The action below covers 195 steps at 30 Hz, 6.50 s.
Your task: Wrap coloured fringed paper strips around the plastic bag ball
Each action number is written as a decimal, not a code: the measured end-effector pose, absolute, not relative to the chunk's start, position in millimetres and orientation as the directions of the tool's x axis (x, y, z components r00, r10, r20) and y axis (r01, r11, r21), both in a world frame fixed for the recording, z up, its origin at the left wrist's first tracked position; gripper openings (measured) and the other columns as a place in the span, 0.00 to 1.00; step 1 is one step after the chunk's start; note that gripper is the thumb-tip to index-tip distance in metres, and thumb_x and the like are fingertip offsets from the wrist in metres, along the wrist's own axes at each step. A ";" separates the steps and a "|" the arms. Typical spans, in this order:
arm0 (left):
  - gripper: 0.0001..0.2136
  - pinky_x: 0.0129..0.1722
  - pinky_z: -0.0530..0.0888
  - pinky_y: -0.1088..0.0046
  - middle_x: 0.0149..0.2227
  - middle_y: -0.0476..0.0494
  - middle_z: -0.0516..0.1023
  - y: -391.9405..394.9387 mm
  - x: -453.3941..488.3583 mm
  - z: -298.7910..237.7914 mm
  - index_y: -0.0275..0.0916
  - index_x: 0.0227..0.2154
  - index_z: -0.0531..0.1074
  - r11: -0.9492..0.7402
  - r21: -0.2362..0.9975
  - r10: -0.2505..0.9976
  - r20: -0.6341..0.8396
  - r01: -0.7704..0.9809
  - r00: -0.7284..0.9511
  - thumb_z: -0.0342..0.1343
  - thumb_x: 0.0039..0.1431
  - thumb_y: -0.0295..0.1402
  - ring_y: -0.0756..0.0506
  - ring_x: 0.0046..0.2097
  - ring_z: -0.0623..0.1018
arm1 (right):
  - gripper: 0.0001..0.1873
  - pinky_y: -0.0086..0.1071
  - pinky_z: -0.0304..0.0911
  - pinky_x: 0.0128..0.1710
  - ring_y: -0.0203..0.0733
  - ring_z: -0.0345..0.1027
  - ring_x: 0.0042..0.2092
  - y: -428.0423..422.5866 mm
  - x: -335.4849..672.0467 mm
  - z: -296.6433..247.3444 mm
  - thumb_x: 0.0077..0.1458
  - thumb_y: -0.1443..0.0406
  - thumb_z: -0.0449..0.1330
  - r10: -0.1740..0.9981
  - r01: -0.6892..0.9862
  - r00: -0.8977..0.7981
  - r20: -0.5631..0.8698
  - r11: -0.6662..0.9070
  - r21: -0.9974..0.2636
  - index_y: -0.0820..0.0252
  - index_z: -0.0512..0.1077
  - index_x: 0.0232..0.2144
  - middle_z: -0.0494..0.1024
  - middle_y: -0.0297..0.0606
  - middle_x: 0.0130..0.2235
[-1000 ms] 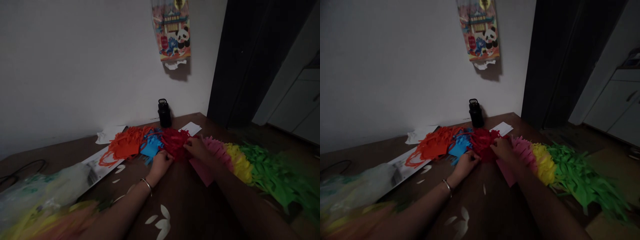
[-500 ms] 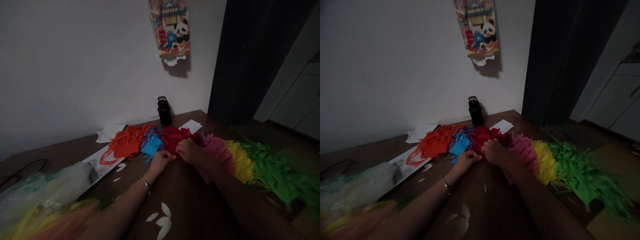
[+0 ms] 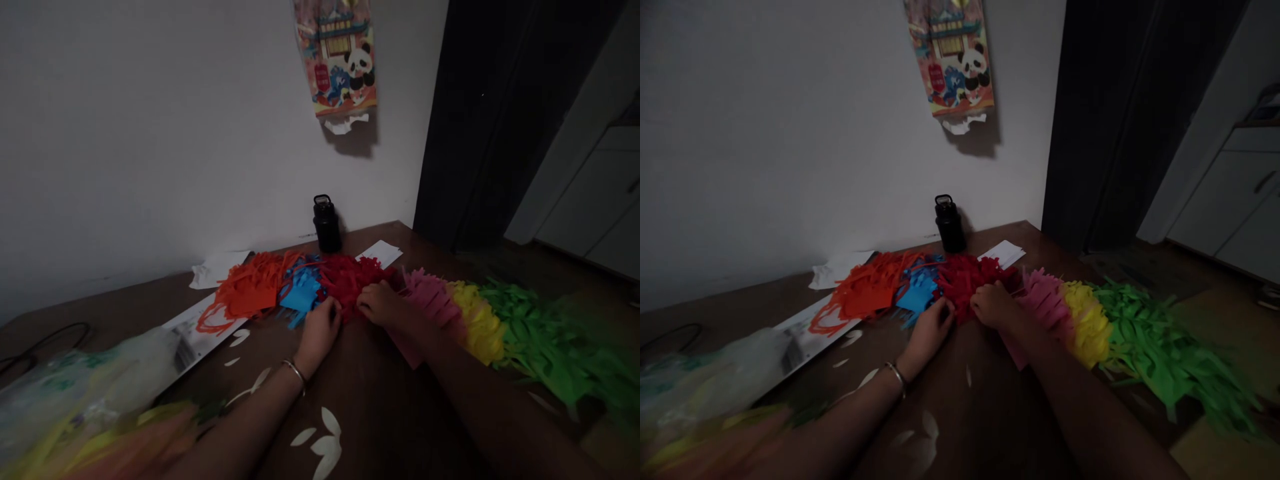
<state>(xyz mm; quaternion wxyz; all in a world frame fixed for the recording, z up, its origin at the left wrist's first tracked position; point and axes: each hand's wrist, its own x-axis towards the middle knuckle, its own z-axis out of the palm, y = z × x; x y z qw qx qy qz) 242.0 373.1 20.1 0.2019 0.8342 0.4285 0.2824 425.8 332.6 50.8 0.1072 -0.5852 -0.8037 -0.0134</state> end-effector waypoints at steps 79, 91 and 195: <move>0.06 0.38 0.63 0.67 0.33 0.44 0.73 371.8 257.8 19.4 0.38 0.26 0.73 -0.606 0.327 0.788 0.375 0.725 0.489 0.53 0.56 0.25 0.43 0.39 0.73 | 0.10 0.37 0.49 0.43 0.44 0.69 0.45 334.6 424.4 45.7 0.58 0.66 0.54 0.945 0.947 -0.278 0.173 0.299 -0.115 0.57 0.76 0.35 0.78 0.39 0.40; 0.08 0.33 0.65 0.73 0.27 0.48 0.70 385.0 255.9 11.5 0.39 0.21 0.66 -0.579 0.551 0.815 0.394 0.601 0.424 0.55 0.54 0.27 0.47 0.31 0.71 | 0.10 0.37 0.49 0.43 0.43 0.69 0.44 336.5 424.6 42.8 0.58 0.66 0.54 0.941 0.946 -0.284 0.184 0.306 -0.109 0.57 0.76 0.35 0.79 0.39 0.39; 0.31 0.55 0.68 0.57 0.51 0.29 0.74 403.5 219.3 61.8 0.32 0.62 0.54 -0.217 0.877 0.973 0.232 0.429 0.018 0.52 0.55 0.18 0.37 0.53 0.75 | 0.08 0.42 0.56 0.49 0.47 0.66 0.45 343.9 431.6 46.6 0.52 0.65 0.59 0.646 0.736 0.352 0.678 0.256 -0.627 0.57 0.74 0.22 0.75 0.41 0.42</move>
